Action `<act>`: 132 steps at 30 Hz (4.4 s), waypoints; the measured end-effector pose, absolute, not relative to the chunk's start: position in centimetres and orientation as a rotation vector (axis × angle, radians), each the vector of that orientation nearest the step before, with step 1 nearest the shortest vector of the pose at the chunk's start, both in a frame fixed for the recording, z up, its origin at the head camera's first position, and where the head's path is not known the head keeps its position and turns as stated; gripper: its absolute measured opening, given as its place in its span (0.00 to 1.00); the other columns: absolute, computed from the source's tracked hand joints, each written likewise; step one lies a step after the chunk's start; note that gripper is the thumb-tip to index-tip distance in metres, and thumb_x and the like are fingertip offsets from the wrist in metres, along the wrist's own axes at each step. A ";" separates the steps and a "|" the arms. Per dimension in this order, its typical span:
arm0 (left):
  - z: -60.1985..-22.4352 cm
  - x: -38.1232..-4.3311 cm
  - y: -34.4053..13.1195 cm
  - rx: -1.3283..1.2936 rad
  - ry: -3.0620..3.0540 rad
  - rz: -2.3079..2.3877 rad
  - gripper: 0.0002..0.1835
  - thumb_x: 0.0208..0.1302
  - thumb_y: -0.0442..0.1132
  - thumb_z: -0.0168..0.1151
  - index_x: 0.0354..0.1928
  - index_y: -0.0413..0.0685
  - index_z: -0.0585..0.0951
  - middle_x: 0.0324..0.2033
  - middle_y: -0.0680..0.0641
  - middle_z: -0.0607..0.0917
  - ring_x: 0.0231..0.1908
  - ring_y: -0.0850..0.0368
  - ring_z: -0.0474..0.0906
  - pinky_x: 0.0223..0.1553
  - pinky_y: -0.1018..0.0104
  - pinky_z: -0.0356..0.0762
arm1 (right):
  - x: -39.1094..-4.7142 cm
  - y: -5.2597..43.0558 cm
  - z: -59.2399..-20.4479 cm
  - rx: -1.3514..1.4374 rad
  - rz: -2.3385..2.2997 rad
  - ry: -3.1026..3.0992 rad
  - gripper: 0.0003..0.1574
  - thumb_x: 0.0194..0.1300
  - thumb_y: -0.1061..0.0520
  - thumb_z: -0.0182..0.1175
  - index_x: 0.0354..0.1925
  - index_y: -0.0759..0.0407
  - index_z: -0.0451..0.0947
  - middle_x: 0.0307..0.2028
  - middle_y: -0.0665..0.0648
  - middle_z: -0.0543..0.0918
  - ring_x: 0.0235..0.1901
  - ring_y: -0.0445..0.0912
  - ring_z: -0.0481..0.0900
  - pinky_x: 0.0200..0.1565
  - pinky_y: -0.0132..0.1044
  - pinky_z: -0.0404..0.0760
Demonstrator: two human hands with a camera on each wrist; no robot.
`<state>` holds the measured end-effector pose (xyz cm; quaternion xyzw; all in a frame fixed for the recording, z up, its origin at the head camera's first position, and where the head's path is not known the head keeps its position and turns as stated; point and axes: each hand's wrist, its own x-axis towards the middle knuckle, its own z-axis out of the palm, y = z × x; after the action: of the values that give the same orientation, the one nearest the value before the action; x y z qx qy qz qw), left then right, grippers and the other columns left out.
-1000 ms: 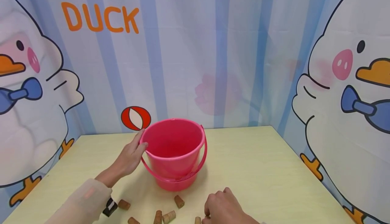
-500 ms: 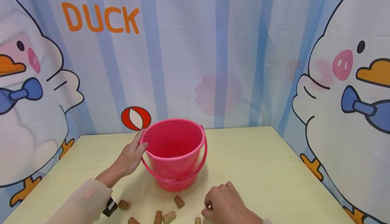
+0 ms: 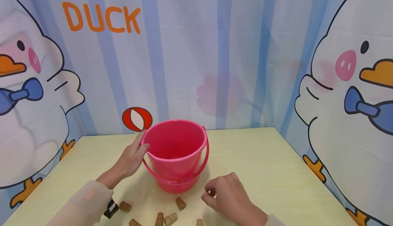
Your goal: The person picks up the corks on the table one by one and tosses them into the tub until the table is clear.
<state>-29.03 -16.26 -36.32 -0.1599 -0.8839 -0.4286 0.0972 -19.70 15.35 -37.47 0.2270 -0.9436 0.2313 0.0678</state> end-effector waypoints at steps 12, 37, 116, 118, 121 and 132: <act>-36.2 -29.0 -16.2 -0.472 -2.621 -1.278 0.38 0.78 0.44 0.46 0.82 0.42 0.46 0.75 0.39 0.65 0.70 0.39 0.66 0.58 0.43 0.80 | -20.1 15.4 -36.3 0.692 0.719 -2.700 0.02 0.60 0.51 0.75 0.32 0.46 0.91 0.24 0.33 0.83 0.26 0.29 0.77 0.32 0.29 0.80; -36.3 -28.9 -16.2 -0.460 -2.630 -1.306 0.37 0.79 0.44 0.46 0.82 0.44 0.46 0.75 0.41 0.65 0.70 0.41 0.66 0.59 0.43 0.79 | -20.5 14.2 -33.9 0.613 0.766 -2.474 0.10 0.55 0.53 0.79 0.38 0.46 0.92 0.28 0.33 0.85 0.33 0.35 0.81 0.48 0.47 0.77; -36.2 -28.9 -16.2 -0.457 -2.630 -1.288 0.37 0.78 0.44 0.46 0.82 0.46 0.46 0.74 0.41 0.66 0.69 0.41 0.66 0.58 0.43 0.79 | -24.6 10.0 -31.7 0.593 0.654 -2.374 0.22 0.57 0.50 0.76 0.49 0.57 0.89 0.37 0.54 0.91 0.42 0.50 0.84 0.55 0.53 0.76; -36.2 -28.9 -16.1 -0.456 -2.631 -1.287 0.37 0.78 0.44 0.46 0.82 0.46 0.46 0.74 0.41 0.67 0.69 0.41 0.66 0.58 0.43 0.79 | -24.4 10.2 -31.6 0.611 0.651 -2.353 0.21 0.58 0.51 0.76 0.49 0.58 0.89 0.36 0.54 0.91 0.41 0.49 0.84 0.55 0.53 0.76; -36.2 -28.9 -16.1 -0.459 -2.630 -1.290 0.37 0.78 0.44 0.46 0.82 0.46 0.46 0.74 0.41 0.67 0.69 0.41 0.66 0.58 0.43 0.80 | -24.1 10.5 -31.6 0.633 0.651 -2.323 0.20 0.57 0.51 0.76 0.48 0.58 0.89 0.37 0.53 0.90 0.41 0.49 0.84 0.55 0.53 0.76; -36.1 -29.0 -16.2 -0.475 -2.617 -1.256 0.36 0.79 0.44 0.44 0.82 0.43 0.47 0.74 0.39 0.66 0.70 0.39 0.66 0.60 0.42 0.78 | -23.1 11.5 -31.5 0.652 0.638 -2.316 0.23 0.53 0.51 0.79 0.47 0.56 0.89 0.40 0.51 0.90 0.44 0.49 0.85 0.55 0.53 0.76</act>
<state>-28.96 -16.23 -36.08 -0.1607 -0.8853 -0.4248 0.1000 -23.05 11.54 -31.45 0.2482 -0.8813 0.2427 0.3206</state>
